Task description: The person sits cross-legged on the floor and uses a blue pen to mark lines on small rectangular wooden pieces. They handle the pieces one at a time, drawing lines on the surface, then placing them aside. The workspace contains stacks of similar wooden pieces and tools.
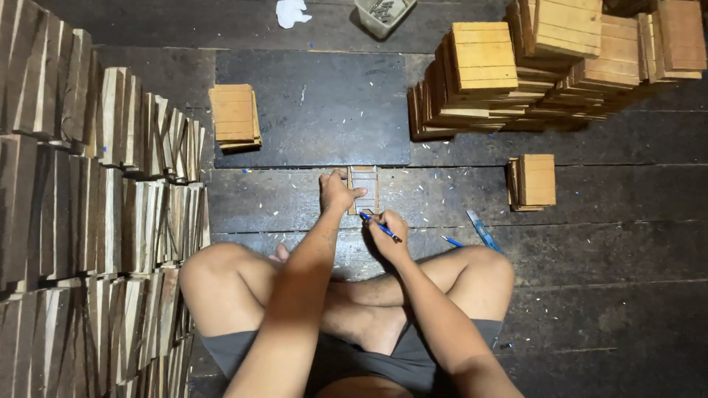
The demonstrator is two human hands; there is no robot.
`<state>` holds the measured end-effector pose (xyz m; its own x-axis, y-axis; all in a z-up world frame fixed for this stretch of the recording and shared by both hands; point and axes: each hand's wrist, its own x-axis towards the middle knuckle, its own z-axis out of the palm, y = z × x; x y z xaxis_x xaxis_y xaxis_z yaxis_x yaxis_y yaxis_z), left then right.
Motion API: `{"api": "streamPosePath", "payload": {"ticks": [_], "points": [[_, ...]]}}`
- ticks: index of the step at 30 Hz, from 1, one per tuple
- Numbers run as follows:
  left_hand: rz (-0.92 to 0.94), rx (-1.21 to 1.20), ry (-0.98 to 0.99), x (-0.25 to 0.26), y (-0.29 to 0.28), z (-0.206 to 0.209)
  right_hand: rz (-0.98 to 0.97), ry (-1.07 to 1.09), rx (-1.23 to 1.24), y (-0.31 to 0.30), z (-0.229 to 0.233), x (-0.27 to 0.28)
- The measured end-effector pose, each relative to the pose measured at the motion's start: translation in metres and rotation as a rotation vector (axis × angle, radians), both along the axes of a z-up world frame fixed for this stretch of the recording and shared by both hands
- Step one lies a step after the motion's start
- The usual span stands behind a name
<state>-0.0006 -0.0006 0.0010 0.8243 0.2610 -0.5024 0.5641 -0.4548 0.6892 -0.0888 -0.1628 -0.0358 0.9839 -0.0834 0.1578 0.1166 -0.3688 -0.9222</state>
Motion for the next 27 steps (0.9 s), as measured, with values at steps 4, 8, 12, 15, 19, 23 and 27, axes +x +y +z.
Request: {"api": "streamPosePath", "payload": {"ticks": [4, 8, 12, 15, 19, 23, 27], "points": [[-0.013, 0.016, -0.007, 0.002, 0.000, -0.005, 0.012, 0.014, -0.060, -0.004, -0.006, 0.000], [-0.013, 0.002, 0.010, 0.000, 0.001, -0.007, 0.011, 0.039, -0.047, 0.001, -0.005, -0.006], [-0.009, -0.007, 0.019, -0.002, 0.001, -0.001, -0.017, 0.031, -0.018, 0.001, 0.012, -0.009], [-0.010, -0.003, 0.016, 0.000, 0.001, 0.001, -0.039, 0.026, -0.028, -0.006, 0.009, -0.006], [-0.018, 0.007, 0.016, -0.001, 0.003, 0.004, -0.004, -0.019, -0.038, 0.001, 0.003, -0.002], [-0.033, -0.005, 0.025, 0.001, 0.001, 0.000, -0.006, -0.051, -0.104, -0.003, 0.002, -0.002], [-0.052, 0.000, 0.027, 0.000, 0.002, 0.004, -0.020, -0.137, -0.160, -0.004, 0.006, -0.002]]}}
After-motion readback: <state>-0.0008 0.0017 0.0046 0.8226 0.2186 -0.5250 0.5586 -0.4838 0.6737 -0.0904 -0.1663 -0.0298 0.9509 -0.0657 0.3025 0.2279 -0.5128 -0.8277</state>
